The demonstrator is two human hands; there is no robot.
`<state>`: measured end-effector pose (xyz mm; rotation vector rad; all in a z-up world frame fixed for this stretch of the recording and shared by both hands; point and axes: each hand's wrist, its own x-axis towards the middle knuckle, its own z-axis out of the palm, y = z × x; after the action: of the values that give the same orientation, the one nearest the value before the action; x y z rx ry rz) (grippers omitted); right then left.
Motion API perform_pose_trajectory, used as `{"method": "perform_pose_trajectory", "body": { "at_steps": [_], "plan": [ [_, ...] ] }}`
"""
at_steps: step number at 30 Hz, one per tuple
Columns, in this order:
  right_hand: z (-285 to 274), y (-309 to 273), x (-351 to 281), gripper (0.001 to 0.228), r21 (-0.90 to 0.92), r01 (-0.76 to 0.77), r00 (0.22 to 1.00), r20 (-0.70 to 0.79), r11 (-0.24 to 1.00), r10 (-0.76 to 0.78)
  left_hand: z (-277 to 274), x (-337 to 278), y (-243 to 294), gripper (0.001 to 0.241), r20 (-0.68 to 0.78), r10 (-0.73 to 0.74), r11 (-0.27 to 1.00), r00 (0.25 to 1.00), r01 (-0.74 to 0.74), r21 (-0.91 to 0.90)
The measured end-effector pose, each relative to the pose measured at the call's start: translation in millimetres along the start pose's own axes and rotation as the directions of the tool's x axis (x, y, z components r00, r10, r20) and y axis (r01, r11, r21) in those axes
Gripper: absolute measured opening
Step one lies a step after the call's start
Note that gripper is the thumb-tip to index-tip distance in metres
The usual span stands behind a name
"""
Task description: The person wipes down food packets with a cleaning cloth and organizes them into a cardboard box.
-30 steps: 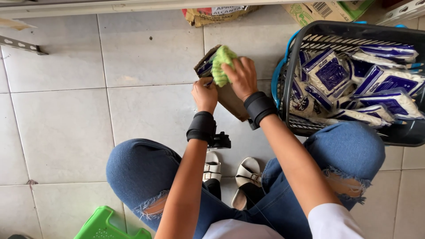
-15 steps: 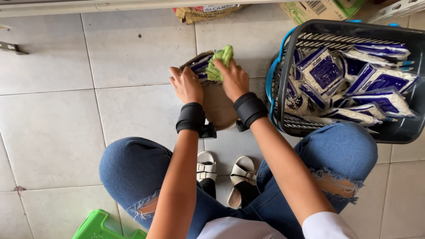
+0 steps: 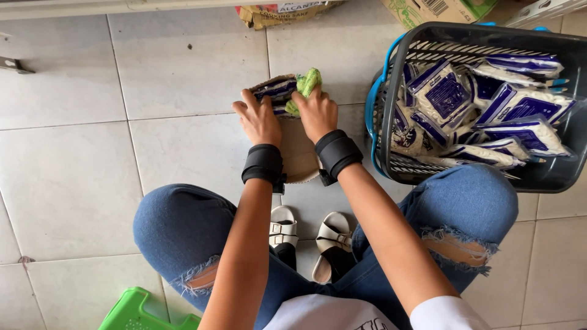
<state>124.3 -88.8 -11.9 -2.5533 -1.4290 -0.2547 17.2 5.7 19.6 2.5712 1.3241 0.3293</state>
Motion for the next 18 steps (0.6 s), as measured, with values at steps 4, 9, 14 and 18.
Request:
{"method": "perform_pose_trajectory", "body": {
  "at_steps": [4,9,14,18],
  "plan": [
    [2.0,1.7,-5.5,0.032,-0.035,0.010,0.998,-0.058,0.999,-0.012,9.8,-3.7,-5.4,0.015,-0.066,0.015,1.000,0.998,-0.015,0.000],
    [4.2,-1.9,-11.3,0.031,-0.111,0.002,0.995,-0.098,0.994,-0.013,10.5,-6.3,-0.1,0.014,-0.046,0.011,0.998,0.999,-0.008,0.070],
    [-3.5,-2.8,-13.2,0.029,-0.143,-0.005,0.997,-0.080,0.990,-0.006,32.7,-7.1,-8.2,0.013,-0.037,-0.008,0.993,0.999,0.012,0.114],
    [-23.5,-0.9,-21.1,0.047,-0.056,0.010,1.000,-0.007,0.998,-0.010,31.9,-10.1,-11.9,0.012,-0.076,0.001,0.997,0.997,0.005,0.078]
  ]
}}
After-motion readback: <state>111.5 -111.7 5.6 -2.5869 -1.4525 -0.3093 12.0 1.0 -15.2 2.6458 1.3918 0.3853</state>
